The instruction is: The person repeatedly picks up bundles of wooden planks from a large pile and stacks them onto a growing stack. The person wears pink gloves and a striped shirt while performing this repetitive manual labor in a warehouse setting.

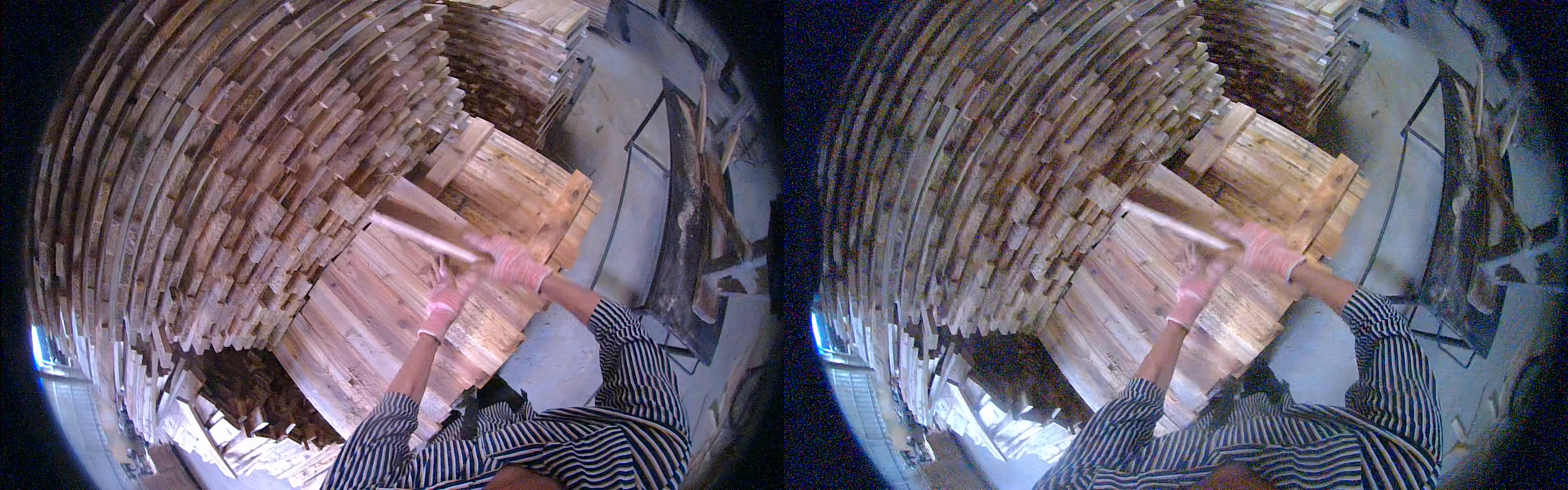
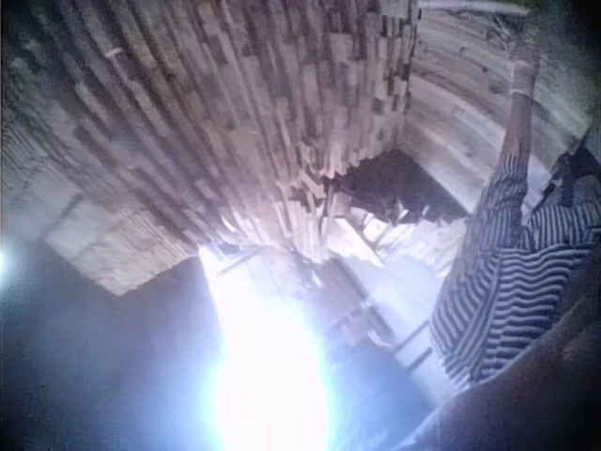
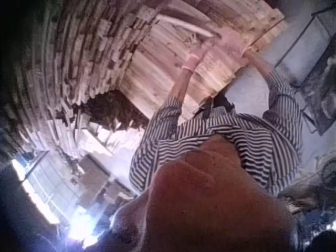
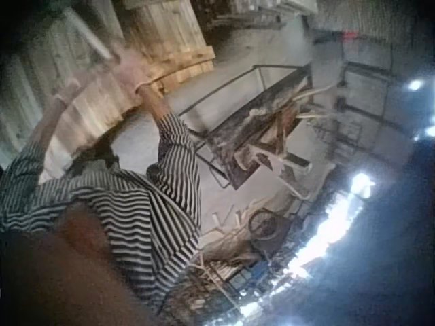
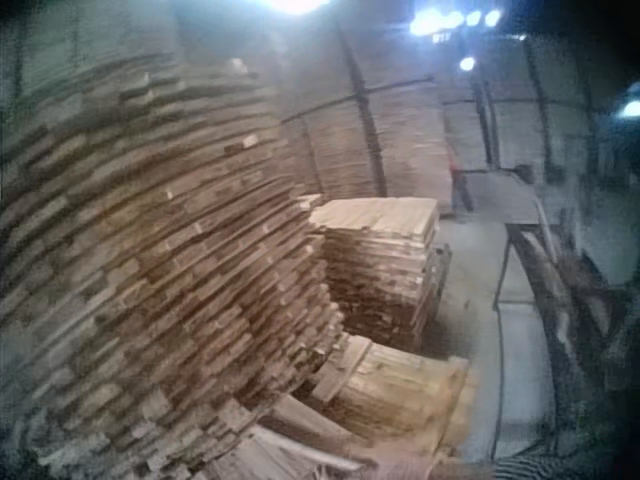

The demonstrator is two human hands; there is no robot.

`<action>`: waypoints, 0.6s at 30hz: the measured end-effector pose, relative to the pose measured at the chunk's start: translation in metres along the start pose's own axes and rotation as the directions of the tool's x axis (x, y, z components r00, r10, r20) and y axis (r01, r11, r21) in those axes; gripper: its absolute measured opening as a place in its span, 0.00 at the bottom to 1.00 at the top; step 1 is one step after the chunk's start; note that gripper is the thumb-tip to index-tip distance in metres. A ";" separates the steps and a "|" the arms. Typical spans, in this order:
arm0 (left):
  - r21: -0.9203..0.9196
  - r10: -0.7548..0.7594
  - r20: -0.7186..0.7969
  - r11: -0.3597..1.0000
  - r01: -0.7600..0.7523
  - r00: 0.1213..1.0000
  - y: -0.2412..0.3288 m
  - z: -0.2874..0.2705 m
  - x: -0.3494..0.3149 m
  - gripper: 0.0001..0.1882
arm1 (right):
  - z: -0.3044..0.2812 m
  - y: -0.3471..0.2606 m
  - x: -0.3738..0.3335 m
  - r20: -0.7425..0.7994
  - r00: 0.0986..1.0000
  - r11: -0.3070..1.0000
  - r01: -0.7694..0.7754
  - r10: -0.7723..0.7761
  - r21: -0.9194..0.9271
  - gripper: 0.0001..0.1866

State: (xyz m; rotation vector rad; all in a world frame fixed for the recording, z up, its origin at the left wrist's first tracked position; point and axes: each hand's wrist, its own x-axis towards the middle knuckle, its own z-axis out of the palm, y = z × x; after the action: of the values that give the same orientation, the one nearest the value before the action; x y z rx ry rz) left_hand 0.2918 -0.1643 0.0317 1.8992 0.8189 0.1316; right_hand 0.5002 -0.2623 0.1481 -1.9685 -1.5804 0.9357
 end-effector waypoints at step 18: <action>0.606 0.140 0.096 0.777 -0.170 0.985 0.006 -0.035 -0.108 0.60 | 0.040 0.091 0.046 -0.270 0.898 0.660 0.030 -0.347 -0.750 0.22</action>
State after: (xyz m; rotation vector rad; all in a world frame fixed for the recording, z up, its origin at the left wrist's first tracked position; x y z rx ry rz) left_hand 0.1975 -0.2028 0.0815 2.5805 0.7205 -0.0949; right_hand 0.5369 -0.2434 0.0465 -2.2019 -2.0380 -0.2790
